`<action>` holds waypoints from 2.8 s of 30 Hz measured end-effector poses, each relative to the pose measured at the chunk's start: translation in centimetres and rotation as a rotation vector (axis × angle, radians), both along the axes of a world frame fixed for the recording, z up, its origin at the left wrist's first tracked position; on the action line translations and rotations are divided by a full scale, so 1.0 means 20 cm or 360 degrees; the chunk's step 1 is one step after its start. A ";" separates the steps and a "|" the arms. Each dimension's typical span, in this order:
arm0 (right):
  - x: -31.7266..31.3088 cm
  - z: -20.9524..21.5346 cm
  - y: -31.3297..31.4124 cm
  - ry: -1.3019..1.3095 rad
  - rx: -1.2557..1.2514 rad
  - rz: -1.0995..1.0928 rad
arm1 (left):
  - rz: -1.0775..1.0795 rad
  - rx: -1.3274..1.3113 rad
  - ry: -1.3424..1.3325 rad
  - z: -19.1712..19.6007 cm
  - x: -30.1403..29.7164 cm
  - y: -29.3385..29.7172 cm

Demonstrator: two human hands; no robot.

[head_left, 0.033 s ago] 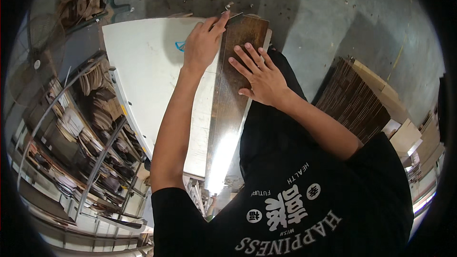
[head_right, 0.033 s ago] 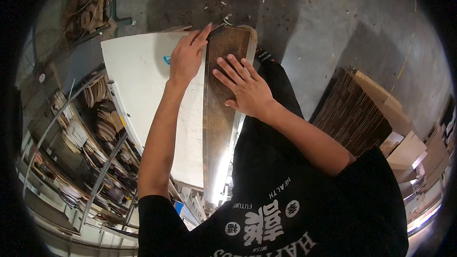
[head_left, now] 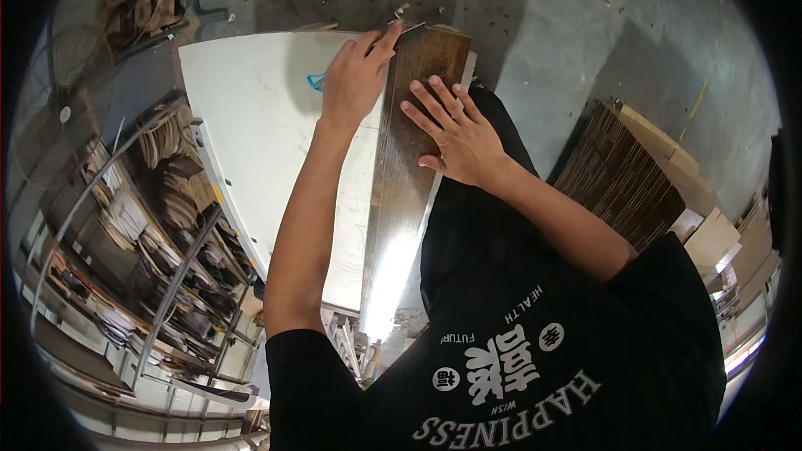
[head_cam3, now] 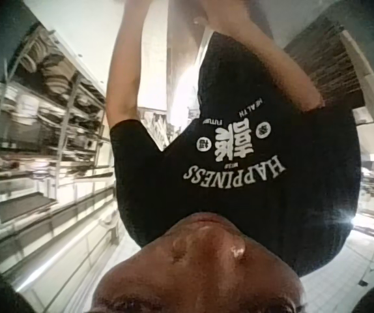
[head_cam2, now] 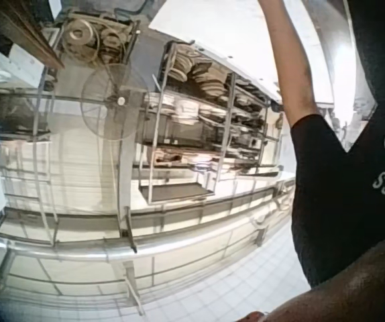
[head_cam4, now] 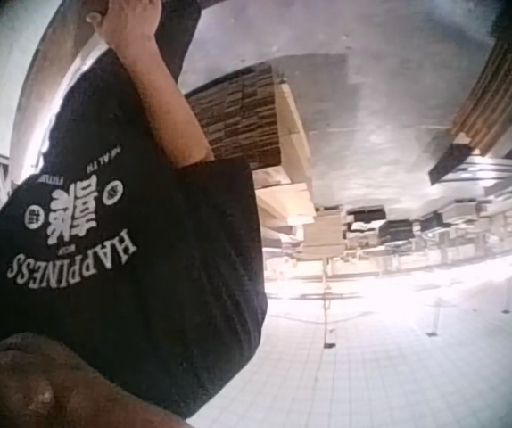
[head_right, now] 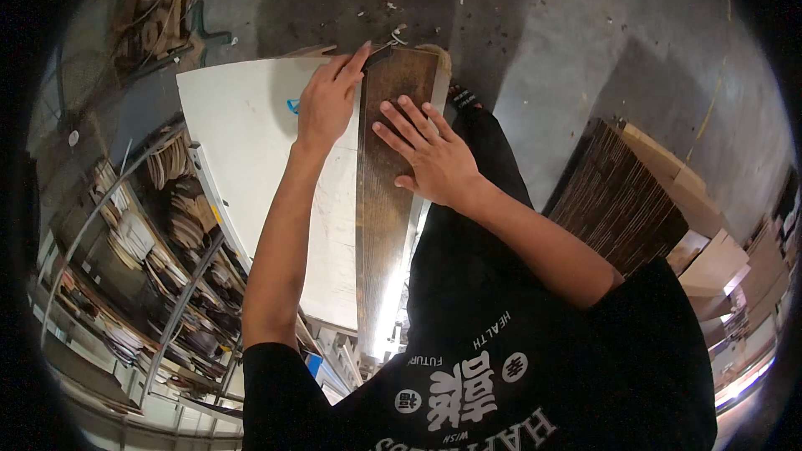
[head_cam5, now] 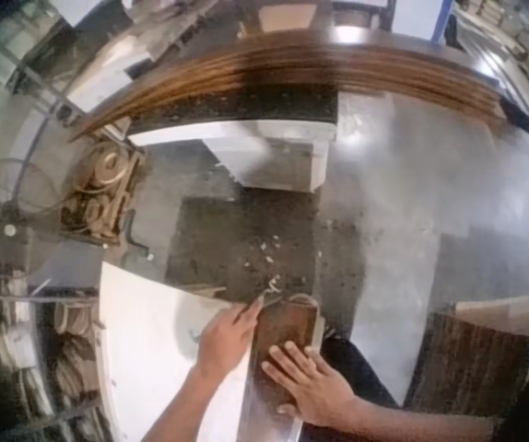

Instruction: The recorder is marking wood boards with a pen and organizing them on a table in a manufacturing workshop.

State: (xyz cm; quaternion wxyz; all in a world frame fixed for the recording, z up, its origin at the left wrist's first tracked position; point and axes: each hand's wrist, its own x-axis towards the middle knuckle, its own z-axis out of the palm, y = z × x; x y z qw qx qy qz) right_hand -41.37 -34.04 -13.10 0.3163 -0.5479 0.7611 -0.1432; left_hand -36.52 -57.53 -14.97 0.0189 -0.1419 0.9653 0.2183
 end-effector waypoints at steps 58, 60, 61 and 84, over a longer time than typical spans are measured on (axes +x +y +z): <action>-0.33 0.02 -0.32 0.0320 -0.0126 -0.0222 | 0.1519 -0.0178 -0.0048 0.18 1.25 0.69; -0.34 -0.01 -0.30 0.0393 -0.0129 -0.0142 | 0.1667 -0.0133 -0.0115 0.25 1.51 0.95; -0.35 -0.03 -0.29 0.0385 -0.0141 -0.0125 | 0.1731 -0.0113 -0.0204 0.26 1.66 1.09; 1.13 0.42 -0.40 0.0240 0.0069 0.1778 | 0.1891 -0.0342 -0.0311 0.47 2.83 1.72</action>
